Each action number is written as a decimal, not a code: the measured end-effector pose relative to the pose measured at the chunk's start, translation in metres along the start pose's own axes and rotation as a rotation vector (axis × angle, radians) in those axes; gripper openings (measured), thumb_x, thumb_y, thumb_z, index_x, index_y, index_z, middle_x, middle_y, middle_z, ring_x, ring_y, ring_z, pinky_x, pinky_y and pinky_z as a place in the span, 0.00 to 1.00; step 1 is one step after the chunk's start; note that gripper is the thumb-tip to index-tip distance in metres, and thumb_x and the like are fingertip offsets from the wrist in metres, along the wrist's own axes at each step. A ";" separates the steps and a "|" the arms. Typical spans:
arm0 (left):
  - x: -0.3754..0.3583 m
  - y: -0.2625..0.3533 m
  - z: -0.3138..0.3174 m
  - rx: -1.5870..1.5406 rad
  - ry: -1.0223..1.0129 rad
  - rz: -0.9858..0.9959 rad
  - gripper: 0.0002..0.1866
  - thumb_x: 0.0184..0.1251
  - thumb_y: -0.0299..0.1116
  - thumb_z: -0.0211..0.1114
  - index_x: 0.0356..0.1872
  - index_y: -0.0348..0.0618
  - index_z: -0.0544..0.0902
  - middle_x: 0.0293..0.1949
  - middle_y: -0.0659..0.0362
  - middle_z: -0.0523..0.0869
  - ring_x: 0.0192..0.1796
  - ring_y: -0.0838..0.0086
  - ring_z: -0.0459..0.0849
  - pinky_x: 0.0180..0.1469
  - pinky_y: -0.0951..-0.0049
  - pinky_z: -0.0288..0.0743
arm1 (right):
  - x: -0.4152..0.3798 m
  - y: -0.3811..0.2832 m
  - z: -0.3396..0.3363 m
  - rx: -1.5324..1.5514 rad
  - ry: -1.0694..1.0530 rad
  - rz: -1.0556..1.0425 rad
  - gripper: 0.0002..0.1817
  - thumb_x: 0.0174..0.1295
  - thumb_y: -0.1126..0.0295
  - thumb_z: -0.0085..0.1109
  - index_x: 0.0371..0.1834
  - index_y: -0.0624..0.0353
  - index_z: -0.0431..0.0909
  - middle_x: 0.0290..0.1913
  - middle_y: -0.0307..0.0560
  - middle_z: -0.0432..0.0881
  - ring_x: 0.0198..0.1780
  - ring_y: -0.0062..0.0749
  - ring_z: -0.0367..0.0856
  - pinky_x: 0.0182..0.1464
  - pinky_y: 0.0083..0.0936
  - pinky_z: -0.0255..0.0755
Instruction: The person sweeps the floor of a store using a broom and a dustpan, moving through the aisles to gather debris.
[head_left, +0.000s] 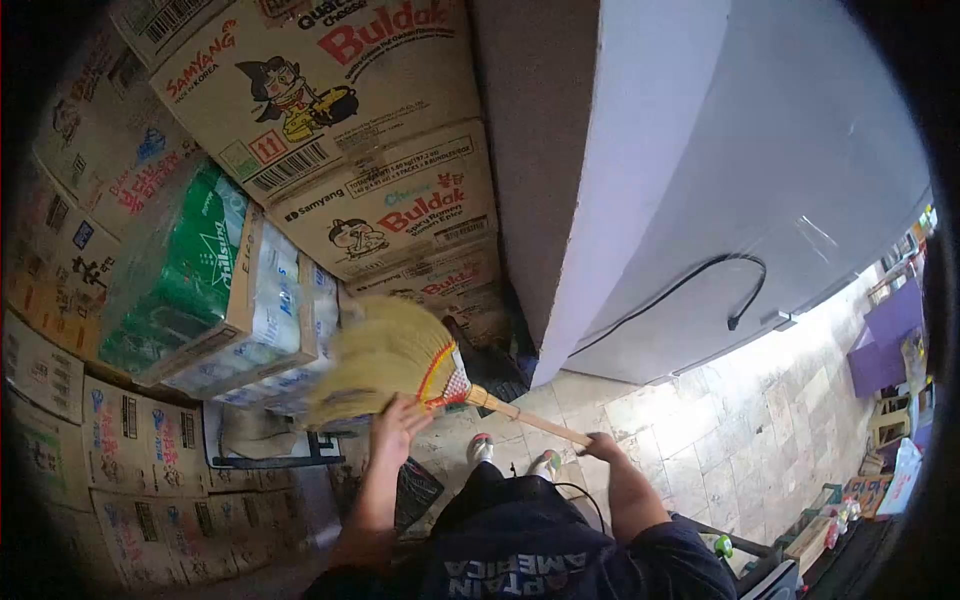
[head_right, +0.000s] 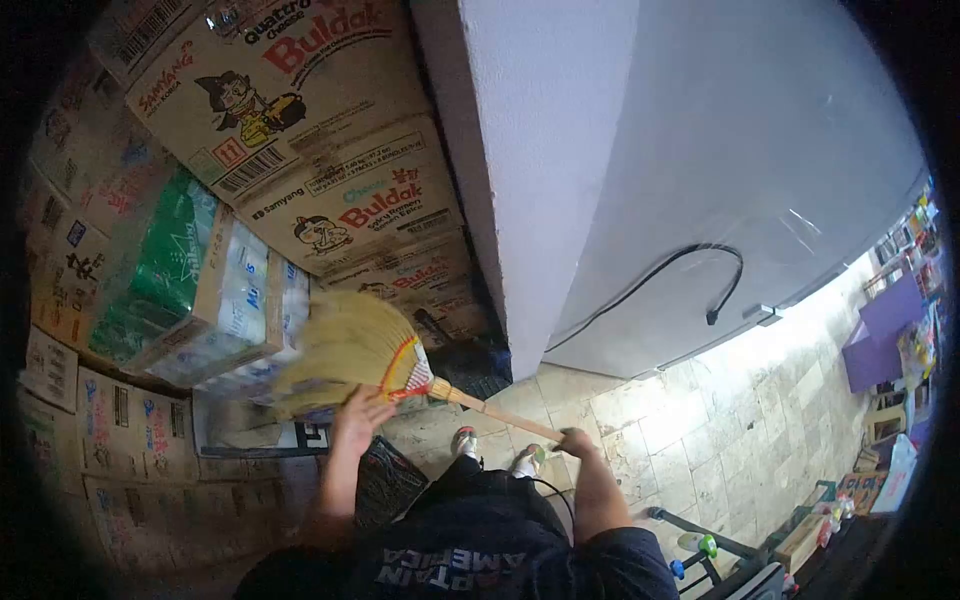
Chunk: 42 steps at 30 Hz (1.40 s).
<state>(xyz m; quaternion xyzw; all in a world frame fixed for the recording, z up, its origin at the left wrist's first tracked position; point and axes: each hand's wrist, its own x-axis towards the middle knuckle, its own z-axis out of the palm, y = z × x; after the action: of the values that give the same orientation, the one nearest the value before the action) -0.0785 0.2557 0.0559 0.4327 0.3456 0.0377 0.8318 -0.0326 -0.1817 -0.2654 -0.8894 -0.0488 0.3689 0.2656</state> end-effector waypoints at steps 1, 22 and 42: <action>0.007 -0.009 -0.009 0.254 -0.038 -0.164 0.16 0.62 0.38 0.54 0.44 0.36 0.72 0.41 0.50 0.78 0.42 0.62 0.79 0.42 0.62 0.76 | -0.017 0.013 -0.014 -0.228 -0.072 0.034 0.32 0.34 0.47 0.68 0.44 0.49 0.77 0.41 0.49 0.80 0.46 0.43 0.76 0.48 0.32 0.69; 0.326 -0.090 0.057 2.903 -1.026 -0.112 0.20 0.56 0.32 0.55 0.52 0.42 0.73 0.52 0.49 0.74 0.52 0.57 0.75 0.50 0.61 0.71 | -0.142 0.012 0.149 0.703 0.057 0.942 0.12 0.51 0.69 0.42 0.34 0.56 0.76 0.30 0.53 0.78 0.31 0.37 0.77 0.31 0.33 0.71; 0.168 -0.341 0.179 1.951 -1.041 -0.829 0.12 0.63 0.38 0.54 0.26 0.40 0.73 0.15 0.59 0.74 0.13 0.76 0.70 0.13 0.78 0.63 | -0.199 0.104 -0.005 2.068 1.278 0.492 0.14 0.46 0.85 0.43 0.36 0.58 0.59 0.18 0.45 0.65 0.14 0.29 0.67 0.13 0.26 0.66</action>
<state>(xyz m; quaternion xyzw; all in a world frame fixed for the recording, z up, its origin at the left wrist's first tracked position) 0.0773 -0.0204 -0.2208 0.7033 -0.0386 -0.6961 0.1390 -0.1844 -0.3295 -0.1898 -0.2683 0.5714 -0.2254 0.7421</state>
